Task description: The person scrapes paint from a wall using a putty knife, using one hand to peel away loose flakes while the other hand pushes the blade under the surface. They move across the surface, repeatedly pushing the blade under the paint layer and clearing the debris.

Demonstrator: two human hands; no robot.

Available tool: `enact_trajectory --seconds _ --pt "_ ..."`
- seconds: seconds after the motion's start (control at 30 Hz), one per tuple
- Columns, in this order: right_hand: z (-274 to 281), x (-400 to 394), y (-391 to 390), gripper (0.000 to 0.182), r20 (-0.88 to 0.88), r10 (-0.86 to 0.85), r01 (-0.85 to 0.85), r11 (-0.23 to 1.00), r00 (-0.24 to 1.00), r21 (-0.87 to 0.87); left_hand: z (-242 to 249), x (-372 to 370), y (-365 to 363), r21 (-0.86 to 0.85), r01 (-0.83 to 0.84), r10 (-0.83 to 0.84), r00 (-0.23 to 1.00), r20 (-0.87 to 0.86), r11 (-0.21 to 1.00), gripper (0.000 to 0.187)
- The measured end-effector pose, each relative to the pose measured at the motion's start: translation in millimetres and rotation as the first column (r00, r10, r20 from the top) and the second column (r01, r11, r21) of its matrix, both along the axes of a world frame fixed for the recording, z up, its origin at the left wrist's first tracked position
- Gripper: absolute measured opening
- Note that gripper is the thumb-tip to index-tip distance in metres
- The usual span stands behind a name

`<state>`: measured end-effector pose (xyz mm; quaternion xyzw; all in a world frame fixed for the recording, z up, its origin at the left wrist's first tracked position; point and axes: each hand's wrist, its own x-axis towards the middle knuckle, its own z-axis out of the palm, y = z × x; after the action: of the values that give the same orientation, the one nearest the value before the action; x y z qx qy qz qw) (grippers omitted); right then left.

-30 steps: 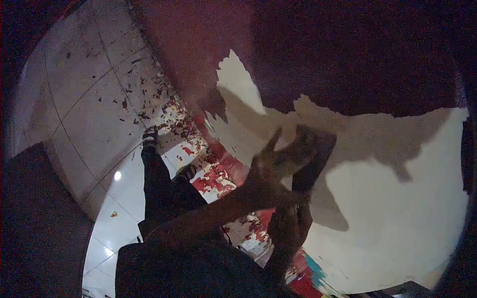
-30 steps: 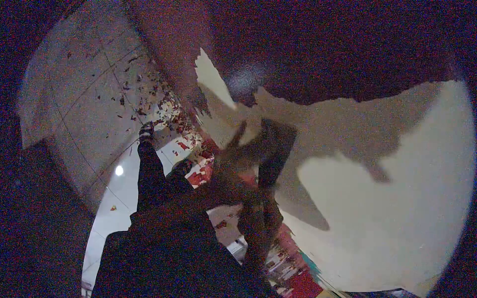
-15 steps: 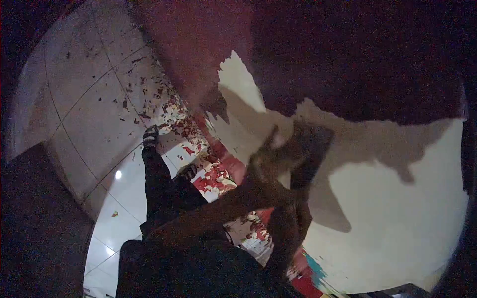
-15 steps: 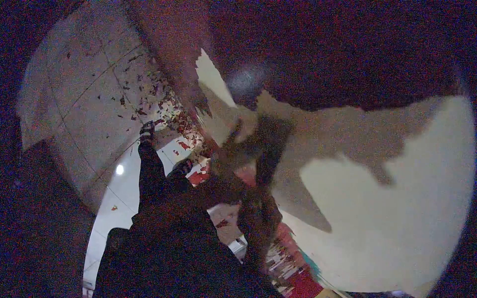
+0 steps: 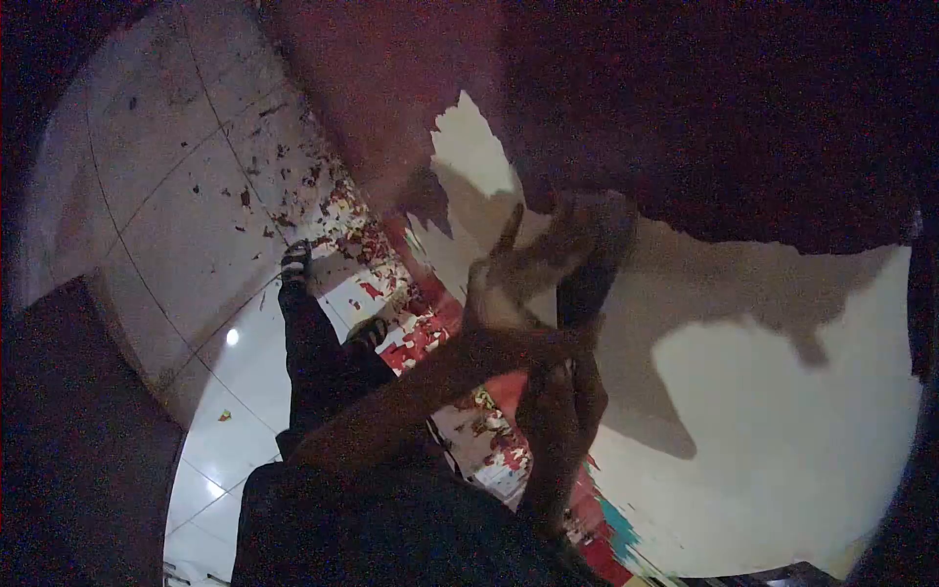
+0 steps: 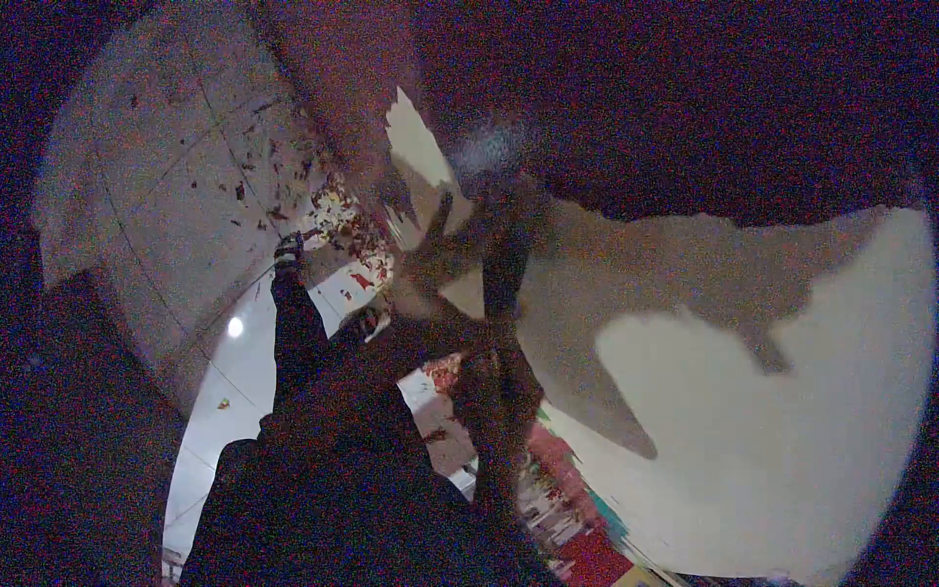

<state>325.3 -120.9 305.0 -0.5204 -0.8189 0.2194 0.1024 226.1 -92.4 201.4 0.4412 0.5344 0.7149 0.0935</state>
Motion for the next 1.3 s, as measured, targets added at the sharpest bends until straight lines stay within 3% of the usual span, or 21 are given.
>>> enact_trajectory --seconds 0.1,0.17,0.23,0.27,0.33,0.4,0.43,0.5,0.53,0.57,0.6,0.63,0.67,0.7,0.77,0.83,0.87,0.97,1.13,1.2,1.3 --pt "7 6 -4 0.021 -0.275 -0.380 0.240 0.870 0.883 -0.431 -3 4 5 -0.042 -0.025 0.021 0.994 -0.106 0.999 0.070" --pt "-14 -7 18 0.020 -0.141 0.118 -0.119 0.993 0.983 -0.002 -5 -13 6 -0.044 -0.002 0.000 0.998 -0.056 0.999 0.067" --pt "-25 -20 26 0.021 -0.117 0.188 -0.193 0.981 0.975 -0.030 -4 -47 2 -0.057 0.037 -0.027 0.986 0.167 0.998 0.065" --pt "-28 -29 22 0.021 -0.212 0.021 -0.078 0.962 0.977 -0.262 -1 -60 -5 -0.050 0.067 -0.047 0.944 0.327 0.996 0.064" --pt "-43 -3 15 0.027 -0.093 0.157 -0.176 0.948 0.983 -0.265 10 -80 -23 0.007 0.082 -0.068 0.777 0.626 0.997 0.061" --pt "-46 23 3 0.033 0.033 0.276 -0.251 0.911 0.960 -0.328 24 -86 -26 0.006 -0.001 -0.003 0.713 0.701 1.000 0.059" --pt "-65 52 1 0.036 0.003 0.176 -0.149 0.847 0.984 -0.510 30 -83 -17 -0.067 -0.083 0.107 0.774 0.625 0.994 0.058" --pt "-95 106 4 0.039 0.030 0.101 -0.052 0.720 0.994 -0.692 35 -66 16 -0.281 -0.361 0.417 0.892 0.176 0.889 0.063" --pt "-96 126 -6 0.040 0.085 0.206 -0.108 0.768 0.975 -0.631 36 -54 37 -0.410 -0.581 0.524 0.813 -0.254 0.703 0.067" --pt "-97 146 -16 0.041 0.149 0.299 -0.167 0.808 0.942 -0.564 39 -30 51 -0.400 -0.676 0.510 0.733 -0.451 0.618 0.066" --pt "-100 174 -33 0.042 0.266 0.433 -0.305 0.859 0.862 -0.410 42 3 59 -0.370 -0.635 0.433 0.752 -0.497 0.678 0.065" --pt "-97 190 -39 0.043 0.309 0.360 -0.187 0.862 0.880 -0.472 44 41 62 -0.337 -0.529 0.330 0.802 -0.497 0.779 0.063" --pt "-95 203 -43 0.044 0.355 0.291 -0.067 0.848 0.888 -0.527 47 82 60 -0.286 -0.333 0.188 0.880 -0.435 0.899 0.063" --pt "-110 231 -50 0.045 0.264 0.286 -0.168 0.904 0.921 -0.393 46 122 52 -0.227 -0.086 0.001 0.935 -0.353 0.970 0.062" --pt "-155 284 -61 0.047 0.066 0.300 -0.294 0.952 0.952 -0.086 42 165 42 -0.158 0.226 -0.262 0.927 -0.267 0.961 0.061" --pt "-158 300 -67 0.047 0.025 0.225 -0.218 0.962 0.974 -0.163 29 146 45 -0.163 0.263 -0.306 0.879 -0.366 0.951 0.061" --pt "-155 301 -67 0.047 0.042 0.170 -0.155 0.956 0.984 -0.250 18 119 54 -0.184 0.190 -0.260 0.807 -0.531 0.964 0.062" --pt "-137 297 -65 0.046 0.099 0.074 -0.025 0.904 0.992 -0.426 17 48 68 -0.191 -0.148 0.003 0.798 -0.603 0.970 0.065" --pt "-134 296 -67 0.046 0.052 0.041 -0.012 0.889 0.998 -0.457 54 27 66 -0.172 -0.514 0.490 0.856 -0.165 0.841 0.069" --pt "-127 293 -70 0.046 0.066 0.011 0.023 0.870 0.998 -0.493 70 33 69 -0.133 -0.569 0.572 0.820 -0.017 0.812 0.071" --pt "-102 280 -76 0.046 0.102 -0.051 0.100 0.819 0.993 -0.565 101 38 83 -0.067 -0.612 0.615 0.787 0.046 0.788 0.074"
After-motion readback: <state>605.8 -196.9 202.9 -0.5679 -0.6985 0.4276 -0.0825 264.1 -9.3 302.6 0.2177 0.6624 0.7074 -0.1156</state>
